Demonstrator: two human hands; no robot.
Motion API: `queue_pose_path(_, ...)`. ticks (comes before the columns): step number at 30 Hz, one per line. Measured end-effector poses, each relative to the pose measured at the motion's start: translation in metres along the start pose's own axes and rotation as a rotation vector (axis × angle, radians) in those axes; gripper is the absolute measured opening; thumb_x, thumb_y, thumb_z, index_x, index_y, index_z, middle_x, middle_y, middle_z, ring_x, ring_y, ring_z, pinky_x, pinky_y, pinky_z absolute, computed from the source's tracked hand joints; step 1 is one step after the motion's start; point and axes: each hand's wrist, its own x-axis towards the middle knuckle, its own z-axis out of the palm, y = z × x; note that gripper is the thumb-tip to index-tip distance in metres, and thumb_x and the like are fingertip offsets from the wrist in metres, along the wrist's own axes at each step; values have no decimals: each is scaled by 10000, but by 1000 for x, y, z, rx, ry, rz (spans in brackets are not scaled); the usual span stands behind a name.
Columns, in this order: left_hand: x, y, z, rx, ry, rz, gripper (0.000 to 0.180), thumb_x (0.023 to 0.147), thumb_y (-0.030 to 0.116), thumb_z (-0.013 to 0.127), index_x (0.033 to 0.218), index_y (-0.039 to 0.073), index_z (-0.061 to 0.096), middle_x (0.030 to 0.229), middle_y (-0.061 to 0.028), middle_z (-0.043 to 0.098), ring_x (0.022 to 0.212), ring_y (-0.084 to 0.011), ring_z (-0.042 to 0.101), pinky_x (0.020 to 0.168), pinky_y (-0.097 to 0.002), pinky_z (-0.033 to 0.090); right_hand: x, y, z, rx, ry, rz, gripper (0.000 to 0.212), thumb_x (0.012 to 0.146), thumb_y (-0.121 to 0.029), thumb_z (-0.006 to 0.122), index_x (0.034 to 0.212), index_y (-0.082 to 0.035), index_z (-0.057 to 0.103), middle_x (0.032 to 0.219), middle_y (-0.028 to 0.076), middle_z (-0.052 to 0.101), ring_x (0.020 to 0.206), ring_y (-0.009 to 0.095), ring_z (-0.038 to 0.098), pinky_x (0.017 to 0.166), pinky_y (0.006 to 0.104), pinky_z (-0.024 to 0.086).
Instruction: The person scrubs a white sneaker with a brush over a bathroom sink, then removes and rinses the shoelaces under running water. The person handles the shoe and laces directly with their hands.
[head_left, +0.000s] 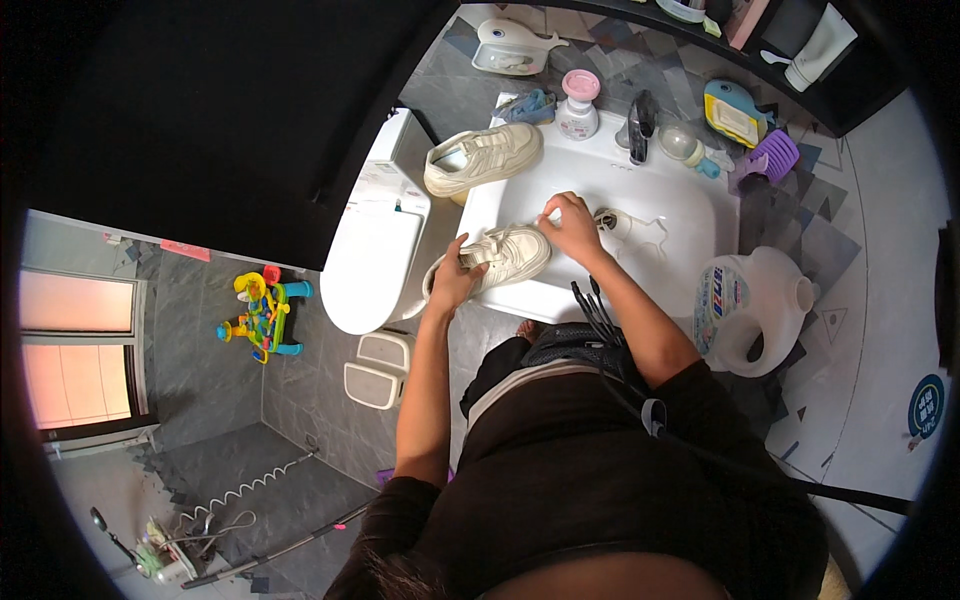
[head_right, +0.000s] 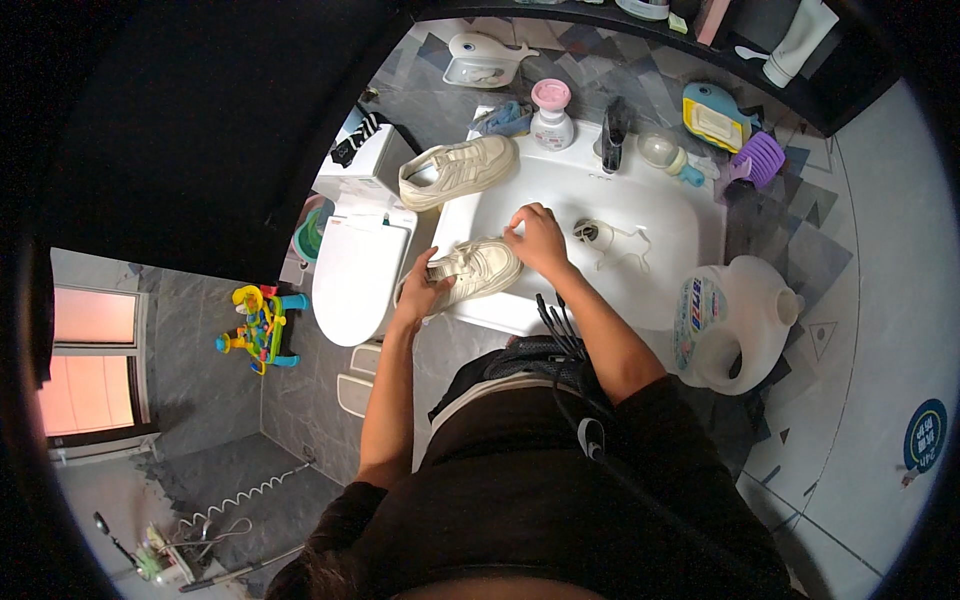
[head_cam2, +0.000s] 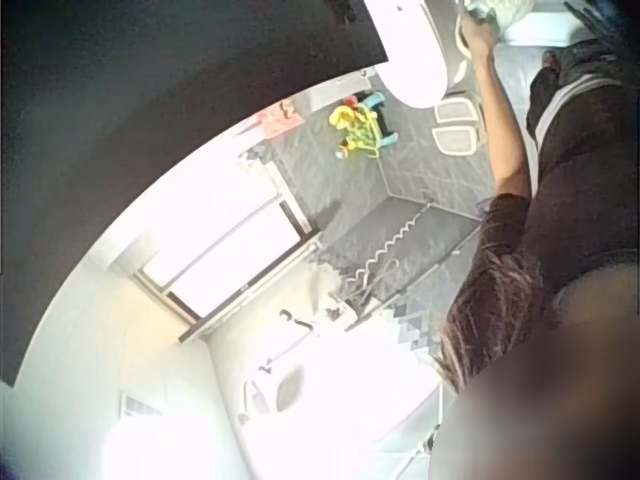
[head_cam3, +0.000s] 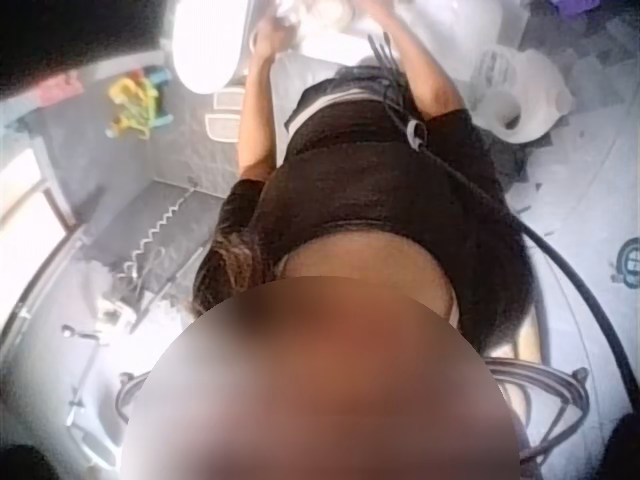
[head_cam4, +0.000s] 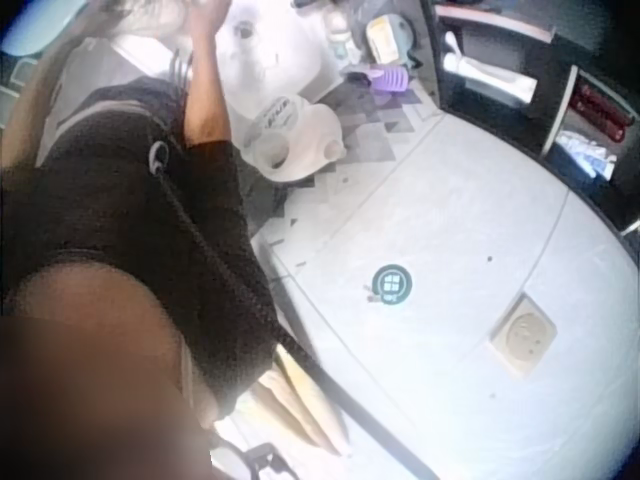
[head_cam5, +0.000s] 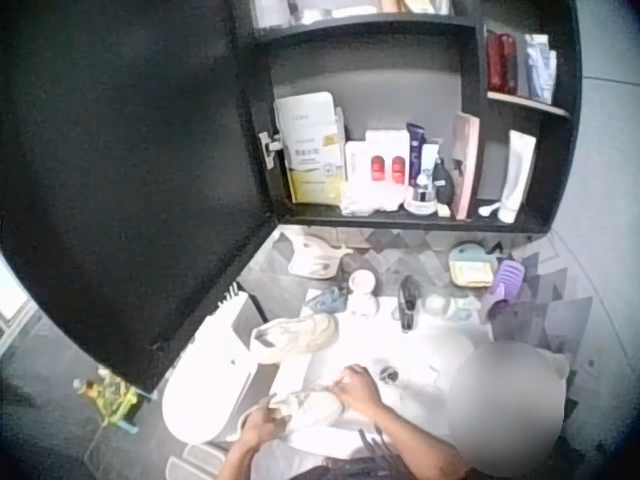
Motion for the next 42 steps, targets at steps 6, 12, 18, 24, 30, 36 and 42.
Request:
queue_pose_path(6,7,-17,-1,15,-4,56,676,764,93,702,1349,79,365,1094,-153,565,977,-210,533,854,-304,421,-6,-27,26,31,-140,-277,135,727,-135,641,834,-77,584,976,84,549,941,285,525,839,378,434)
queue_pose_path(12,3,-9,0,2,-5,52,667,772,58,694,1350,58,362,1082,-114,552,945,-172,522,819,-271,429,-16,-41,25,20,-408,-349,189,705,-79,667,889,-107,630,1029,51,525,1020,239,493,885,348,416)
queue_pose_path(18,4,-10,0,-11,-9,27,674,771,81,704,1351,58,362,1095,-122,557,960,-173,523,828,-277,427,-15,-44,19,-81,-401,-396,194,697,-76,678,883,-93,626,1009,48,530,1004,231,501,870,344,426)
queue_pose_path(24,2,-6,0,26,-6,21,668,776,81,699,1352,56,361,1091,-120,557,957,-174,523,828,-281,426,-16,-41,16,-18,-378,-481,162,692,-64,680,838,-92,616,993,41,527,977,234,495,863,350,422)
queue_pose_path(30,2,-7,-1,24,4,28,705,749,150,722,1352,83,362,1077,-187,589,977,-239,560,844,-331,434,-16,-45,17,-115,-350,-503,64,719,-96,635,776,-95,606,990,39,525,963,229,494,849,352,422)
queue_pose_path(36,4,-10,1,23,-2,43,688,757,141,716,1349,91,370,1102,-185,580,983,-239,557,854,-330,430,-16,-44,29,-238,-332,-506,76,689,-66,597,757,-52,566,989,53,530,960,238,498,831,344,421)
queue_pose_path(42,5,-18,-1,-9,-5,66,652,789,45,678,1356,61,357,1117,-117,545,987,-182,515,856,-280,416,-8,-30,20,-101,-198,-355,128,649,-82,592,760,-32,549,1019,89,550,998,264,489,863,376,422)
